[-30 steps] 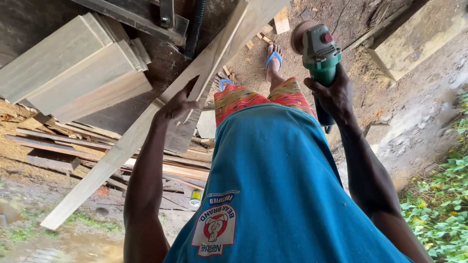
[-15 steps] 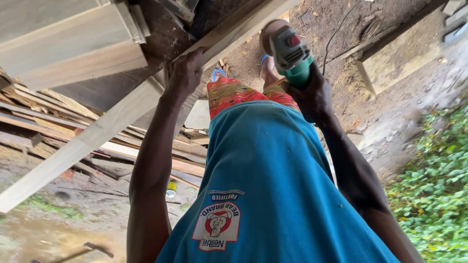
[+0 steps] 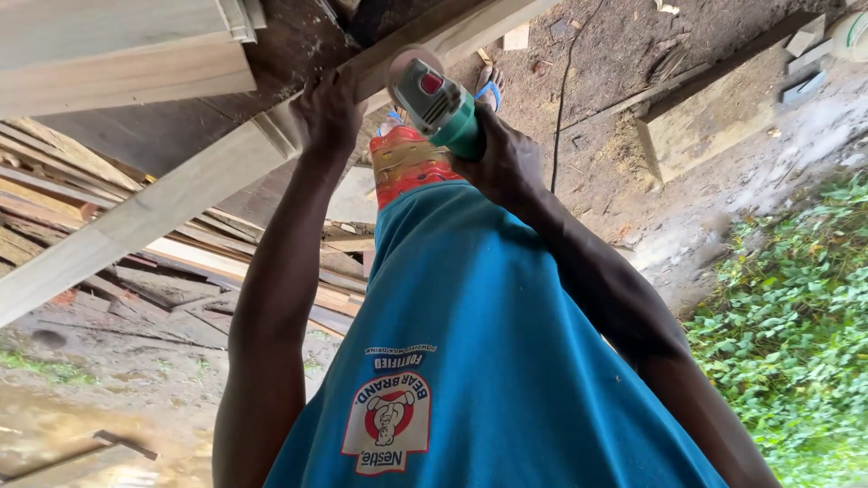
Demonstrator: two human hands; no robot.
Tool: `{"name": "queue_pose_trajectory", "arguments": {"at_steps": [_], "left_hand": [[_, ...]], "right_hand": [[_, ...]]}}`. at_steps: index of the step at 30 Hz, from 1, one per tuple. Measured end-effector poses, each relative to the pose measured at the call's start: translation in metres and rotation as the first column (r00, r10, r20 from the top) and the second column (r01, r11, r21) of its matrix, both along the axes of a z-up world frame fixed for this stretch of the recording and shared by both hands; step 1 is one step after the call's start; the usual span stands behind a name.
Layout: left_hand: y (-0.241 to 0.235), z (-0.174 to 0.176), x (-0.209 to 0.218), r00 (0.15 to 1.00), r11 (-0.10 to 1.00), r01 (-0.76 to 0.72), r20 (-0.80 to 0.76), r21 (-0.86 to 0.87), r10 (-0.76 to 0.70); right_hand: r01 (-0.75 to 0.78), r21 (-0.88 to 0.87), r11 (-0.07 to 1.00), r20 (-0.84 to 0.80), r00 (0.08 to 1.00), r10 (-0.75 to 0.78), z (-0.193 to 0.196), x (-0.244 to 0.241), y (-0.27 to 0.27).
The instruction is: The person uses a handheld power sander to smooth the surface of a long wooden plank. They hold the plank with one hand while moving the sander along its length with the other, working underneath a wooden structure.
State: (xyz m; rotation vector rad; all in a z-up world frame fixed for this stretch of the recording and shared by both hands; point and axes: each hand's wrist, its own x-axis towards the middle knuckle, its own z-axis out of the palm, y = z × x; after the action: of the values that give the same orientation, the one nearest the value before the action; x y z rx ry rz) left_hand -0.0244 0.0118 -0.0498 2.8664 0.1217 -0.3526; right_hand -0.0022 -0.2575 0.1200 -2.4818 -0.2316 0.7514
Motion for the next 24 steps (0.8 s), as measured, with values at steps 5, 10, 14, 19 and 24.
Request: {"name": "queue_pose_trajectory", "arguments": {"at_steps": [5, 10, 14, 19, 24], "left_hand": [[0.003, 0.016, 0.005, 0.995, 0.992, 0.075, 0.06, 0.102, -0.081], [0.002, 0.014, 0.006, 0.995, 0.988, 0.075, 0.048, 0.135, -0.082], [0.002, 0.027, 0.011, 0.989, 0.983, 0.113, 0.082, 0.142, -0.126], [0.001, 0.029, 0.012, 0.96, 0.975, 0.13, 0.221, 0.18, -0.169], [0.001, 0.033, 0.015, 0.98, 0.979, 0.137, 0.121, 0.151, -0.156]], "right_hand": [[0.03, -0.031, 0.999, -0.044, 0.999, -0.031, -0.011, 0.002, -0.008], [0.092, -0.076, 0.993, -0.076, 0.992, -0.098, -0.007, 0.013, -0.026], [0.15, -0.042, 0.988, -0.072, 0.986, -0.153, 0.005, 0.028, -0.033], [0.113, -0.01, 0.994, -0.026, 0.993, -0.113, -0.006, 0.034, -0.056], [0.231, -0.068, 0.971, -0.08, 0.968, -0.236, 0.009, 0.046, -0.057]]}}
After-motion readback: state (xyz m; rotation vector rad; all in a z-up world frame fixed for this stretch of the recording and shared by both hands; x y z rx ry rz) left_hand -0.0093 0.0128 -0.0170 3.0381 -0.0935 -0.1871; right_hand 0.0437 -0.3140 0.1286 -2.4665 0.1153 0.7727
